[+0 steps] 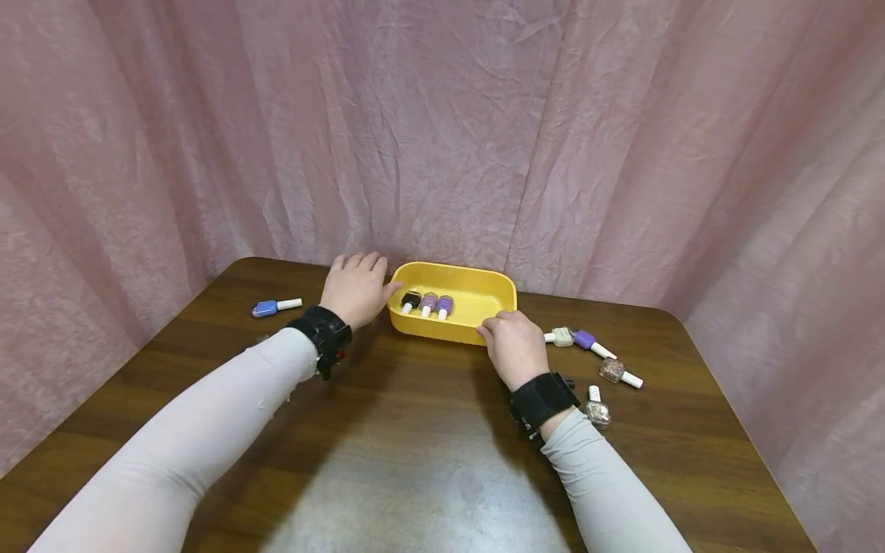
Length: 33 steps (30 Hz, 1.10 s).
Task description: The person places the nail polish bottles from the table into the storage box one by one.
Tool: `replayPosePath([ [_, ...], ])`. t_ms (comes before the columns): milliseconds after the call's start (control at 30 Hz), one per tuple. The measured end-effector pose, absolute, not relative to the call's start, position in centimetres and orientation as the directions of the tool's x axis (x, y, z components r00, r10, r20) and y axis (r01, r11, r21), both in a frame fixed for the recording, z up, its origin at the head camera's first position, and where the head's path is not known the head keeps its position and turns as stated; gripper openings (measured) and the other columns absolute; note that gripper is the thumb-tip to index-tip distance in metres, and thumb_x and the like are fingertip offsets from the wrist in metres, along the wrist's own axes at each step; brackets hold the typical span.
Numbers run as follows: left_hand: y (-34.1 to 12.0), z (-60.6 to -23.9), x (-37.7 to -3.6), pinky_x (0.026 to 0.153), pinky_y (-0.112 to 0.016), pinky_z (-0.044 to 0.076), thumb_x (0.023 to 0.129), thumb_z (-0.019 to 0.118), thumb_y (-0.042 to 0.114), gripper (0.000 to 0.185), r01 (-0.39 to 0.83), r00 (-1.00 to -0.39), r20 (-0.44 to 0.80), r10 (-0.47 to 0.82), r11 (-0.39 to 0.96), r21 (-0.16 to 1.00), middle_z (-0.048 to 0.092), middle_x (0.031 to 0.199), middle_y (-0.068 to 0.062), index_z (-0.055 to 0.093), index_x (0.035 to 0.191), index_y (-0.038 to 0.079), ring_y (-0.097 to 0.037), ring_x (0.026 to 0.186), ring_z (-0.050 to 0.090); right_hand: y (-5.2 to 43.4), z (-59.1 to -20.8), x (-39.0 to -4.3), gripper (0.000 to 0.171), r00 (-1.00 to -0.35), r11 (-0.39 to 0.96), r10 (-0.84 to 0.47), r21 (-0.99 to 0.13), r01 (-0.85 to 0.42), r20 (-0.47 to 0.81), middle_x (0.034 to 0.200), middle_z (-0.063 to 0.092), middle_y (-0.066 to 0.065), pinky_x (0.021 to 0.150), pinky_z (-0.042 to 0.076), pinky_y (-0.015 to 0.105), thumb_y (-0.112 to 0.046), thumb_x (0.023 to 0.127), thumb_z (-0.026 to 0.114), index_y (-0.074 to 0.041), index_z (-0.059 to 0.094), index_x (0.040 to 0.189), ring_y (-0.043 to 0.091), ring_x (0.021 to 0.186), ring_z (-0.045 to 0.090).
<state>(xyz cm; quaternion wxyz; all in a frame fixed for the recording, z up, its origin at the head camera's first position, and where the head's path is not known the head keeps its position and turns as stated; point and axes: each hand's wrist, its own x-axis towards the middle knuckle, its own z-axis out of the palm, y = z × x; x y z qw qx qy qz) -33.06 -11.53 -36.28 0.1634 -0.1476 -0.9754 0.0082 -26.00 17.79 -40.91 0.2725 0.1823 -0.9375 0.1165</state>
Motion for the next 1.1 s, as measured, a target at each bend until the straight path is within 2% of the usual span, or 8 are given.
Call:
replayPosePath([
  [267, -13.4, -36.7, -33.7, 0.126, -0.064, 0.028, 0.116, 0.052, 0.052, 0.065, 0.262, -0.919, 0.29, 0.266, 0.964, -0.053, 0.056, 0.159, -0.021, 0.055, 0.156, 0.001, -0.043, 0.15, 0.049, 17.8, -40.9, -26.0, 0.014, -0.781, 0.907, -0.278, -0.116, -0.406, 0.559, 0.089, 0.077, 0.007, 0.075, 0.06, 0.049, -0.02, 0.102, 0.083, -0.008, 0.086, 0.096, 0.033, 0.088, 0.072],
  [533, -14.8, -37.2, -33.6, 0.125, -0.066, 0.031, 0.117, 0.05, 0.051, 0.065, 0.252, -0.923, 0.284, 0.258, 0.966, -0.056, 0.056, 0.159, -0.022, 0.054, 0.157, 0.0, -0.044, 0.15, 0.049, 17.8, -40.9, -26.0, 0.014, -0.788, 0.909, -0.274, -0.118, -0.399, 0.552, 0.088, 0.076, 0.007, 0.075, 0.06, 0.049, -0.021, 0.102, 0.082, -0.008, 0.086, 0.096, 0.033, 0.088, 0.072],
  [1100, -17.7, -38.0, -34.2, 0.125, -0.067, 0.031, 0.116, 0.056, 0.042, 0.06, 0.191, -0.943, 0.276, 0.188, 0.981, -0.015, 0.057, 0.156, -0.027, 0.054, 0.153, -0.005, -0.048, 0.148, 0.049, 17.9, -41.1, -26.3, 0.015, -0.786, 0.909, -0.277, -0.116, -0.401, 0.552, 0.087, 0.076, 0.007, 0.075, 0.06, 0.049, -0.021, 0.102, 0.082, -0.008, 0.086, 0.096, 0.033, 0.088, 0.072],
])
